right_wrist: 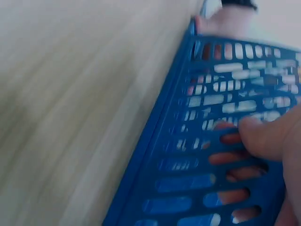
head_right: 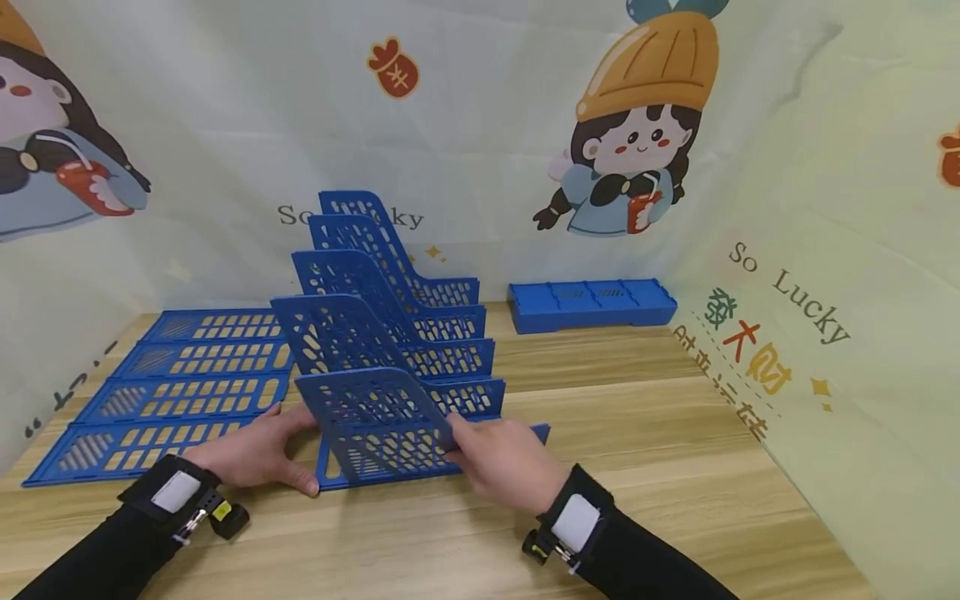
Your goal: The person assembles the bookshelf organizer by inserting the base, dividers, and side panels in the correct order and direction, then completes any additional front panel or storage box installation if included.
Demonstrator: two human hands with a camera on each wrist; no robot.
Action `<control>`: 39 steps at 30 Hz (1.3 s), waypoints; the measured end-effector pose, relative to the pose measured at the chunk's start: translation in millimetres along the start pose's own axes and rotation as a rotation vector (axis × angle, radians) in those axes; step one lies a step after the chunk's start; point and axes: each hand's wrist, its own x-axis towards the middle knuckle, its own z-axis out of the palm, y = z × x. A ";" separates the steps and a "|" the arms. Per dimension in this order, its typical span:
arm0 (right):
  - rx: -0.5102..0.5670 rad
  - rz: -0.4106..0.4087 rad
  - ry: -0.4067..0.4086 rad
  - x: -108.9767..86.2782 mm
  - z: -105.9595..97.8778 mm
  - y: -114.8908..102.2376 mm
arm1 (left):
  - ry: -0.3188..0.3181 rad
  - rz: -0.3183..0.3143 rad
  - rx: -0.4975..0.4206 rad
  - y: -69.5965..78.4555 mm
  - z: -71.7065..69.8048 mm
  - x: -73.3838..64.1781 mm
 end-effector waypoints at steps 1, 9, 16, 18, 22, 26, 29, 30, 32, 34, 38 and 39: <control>-0.017 -0.006 0.003 5.1 2.6 -4.4 | 0.003 0.002 0.004 0.1 0.2 0.5; 0.139 0.102 -0.194 -1.2 -25.3 14.5 | -0.036 0.009 0.064 2.0 -8.6 6.0; 0.334 0.350 -0.273 -42.2 -35.9 49.9 | 0.041 0.054 0.124 -1.2 -15.9 13.0; 0.334 0.350 -0.233 -43.8 -31.3 49.2 | 0.066 0.067 0.141 -1.9 -16.1 15.4; 0.262 0.291 -0.160 -36.3 -22.1 41.8 | 0.106 0.085 0.180 -2.2 -16.2 18.5; 0.248 0.265 -0.142 -23.1 -13.6 33.2 | 0.126 0.081 0.211 -2.7 -14.9 18.8; 0.275 0.301 -0.146 -18.3 -10.9 30.3 | 0.124 0.068 0.207 -2.6 -12.7 18.0; 0.291 0.316 -0.151 -18.2 -10.9 30.3 | 0.118 0.065 0.198 -2.4 -11.8 17.5; 0.326 0.346 -0.177 -20.0 -11.1 31.3 | 0.093 0.050 0.151 -1.2 -11.4 14.0; 0.375 0.377 -0.216 -23.9 -11.5 33.7 | 0.072 0.031 0.090 0.6 -11.9 8.4; 0.461 0.439 -0.282 -35.0 -10.1 41.0 | 0.111 -0.024 -0.076 10.2 -18.4 -4.3; 0.474 0.446 -0.291 -37.8 -9.2 43.0 | 0.149 -0.023 -0.123 14.4 -20.8 -6.8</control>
